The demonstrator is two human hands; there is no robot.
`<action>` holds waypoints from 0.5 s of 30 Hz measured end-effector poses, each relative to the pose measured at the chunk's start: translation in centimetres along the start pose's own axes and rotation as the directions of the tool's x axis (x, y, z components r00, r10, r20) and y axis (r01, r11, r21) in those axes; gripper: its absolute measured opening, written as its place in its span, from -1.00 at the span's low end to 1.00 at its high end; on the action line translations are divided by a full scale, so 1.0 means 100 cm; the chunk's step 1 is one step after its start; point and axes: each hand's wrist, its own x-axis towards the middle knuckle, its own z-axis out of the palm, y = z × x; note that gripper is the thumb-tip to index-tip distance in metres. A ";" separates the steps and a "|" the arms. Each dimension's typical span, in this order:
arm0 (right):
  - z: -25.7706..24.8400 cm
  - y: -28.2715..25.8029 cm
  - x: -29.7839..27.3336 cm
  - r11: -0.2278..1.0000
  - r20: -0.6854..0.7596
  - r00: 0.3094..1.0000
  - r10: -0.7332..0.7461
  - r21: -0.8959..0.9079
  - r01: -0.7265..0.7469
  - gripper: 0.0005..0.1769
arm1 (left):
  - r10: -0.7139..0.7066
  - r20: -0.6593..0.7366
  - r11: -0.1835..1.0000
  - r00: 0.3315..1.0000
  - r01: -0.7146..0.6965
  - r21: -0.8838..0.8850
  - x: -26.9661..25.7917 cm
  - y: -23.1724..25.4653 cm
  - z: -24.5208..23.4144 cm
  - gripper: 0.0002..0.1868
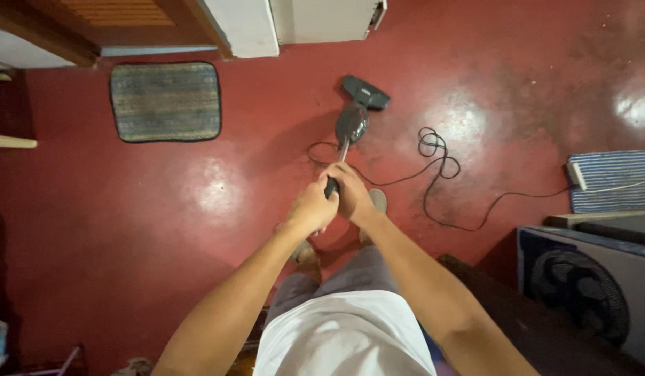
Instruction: The person vacuums the floor, maneuvering the vacuum head around furniture and along the edges of the room while managing the power cord.
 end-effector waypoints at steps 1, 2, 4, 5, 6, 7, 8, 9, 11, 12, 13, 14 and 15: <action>0.009 -0.008 0.000 1.000 -0.006 1.000 0.001 0.001 -0.001 -0.72 | 0.002 0.001 1.000 1.000 -0.002 0.006 -0.004 -0.007 -0.008 -0.35; 0.016 -0.016 -0.002 0.999 0.005 0.999 0.037 -0.018 -0.037 -0.69 | 0.039 0.027 0.998 0.999 -0.041 0.045 -0.009 -0.014 -0.015 -0.46; 0.023 -0.029 -0.003 0.996 0.004 0.997 0.076 -0.042 -0.076 -0.67 | 0.084 0.061 0.992 0.995 -0.089 0.088 -0.013 -0.020 -0.023 -0.54; 0.024 -0.034 -0.003 0.992 0.026 0.992 0.124 -0.027 -0.123 -0.65 | 0.083 0.051 0.988 0.995 -0.089 0.128 -0.013 -0.020 -0.026 -0.53; 0.027 -0.036 0.001 0.986 0.052 0.985 0.167 -0.009 -0.167 -0.63 | 0.078 0.036 0.983 0.996 -0.083 0.166 -0.012 -0.021 -0.031 -0.53; 0.028 -0.035 0.006 0.986 0.046 0.985 0.167 -0.009 -0.167 -0.63 | 0.082 0.037 0.981 0.996 -0.087 0.171 -0.010 -0.020 -0.035 -0.53; 0.028 -0.031 0.011 0.987 0.032 0.987 0.159 -0.040 -0.157 -0.64 | 0.063 0.042 0.988 0.997 -0.068 0.141 -0.008 -0.019 -0.036 -0.51; 0.029 -0.025 0.014 0.986 0.017 0.989 0.150 -0.072 -0.148 -0.65 | 0.044 0.048 0.993 0.998 -0.049 0.110 -0.004 -0.018 -0.037 -0.49; 0.025 -0.010 0.018 0.984 -0.012 0.985 0.169 -0.057 -0.170 -0.63 | 0.079 0.046 0.989 0.996 -0.084 0.120 0.014 -0.009 -0.036 -0.53; 0.024 -0.002 0.018 0.982 -0.034 0.982 0.186 -0.040 -0.187 -0.61 | 0.109 0.040 0.986 0.993 -0.113 0.125 0.022 -0.005 -0.033 -0.55; 0.024 0.008 0.021 0.981 -0.040 0.981 0.191 -0.039 -0.193 -0.61 | 0.109 0.046 0.985 0.993 -0.115 0.130 0.028 0.000 -0.031 -0.55; 0.023 0.017 0.026 0.994 -0.136 0.985 0.105 -0.005 -0.107 -0.53 | 0.108 0.039 0.987 0.993 -0.112 0.114 0.035 0.007 -0.030 -0.58; 0.023 0.026 0.029 1.000 -0.233 0.972 0.021 0.019 -0.017 -0.45 | 0.106 0.032 0.989 0.994 -0.109 0.098 0.042 0.016 -0.030 -0.61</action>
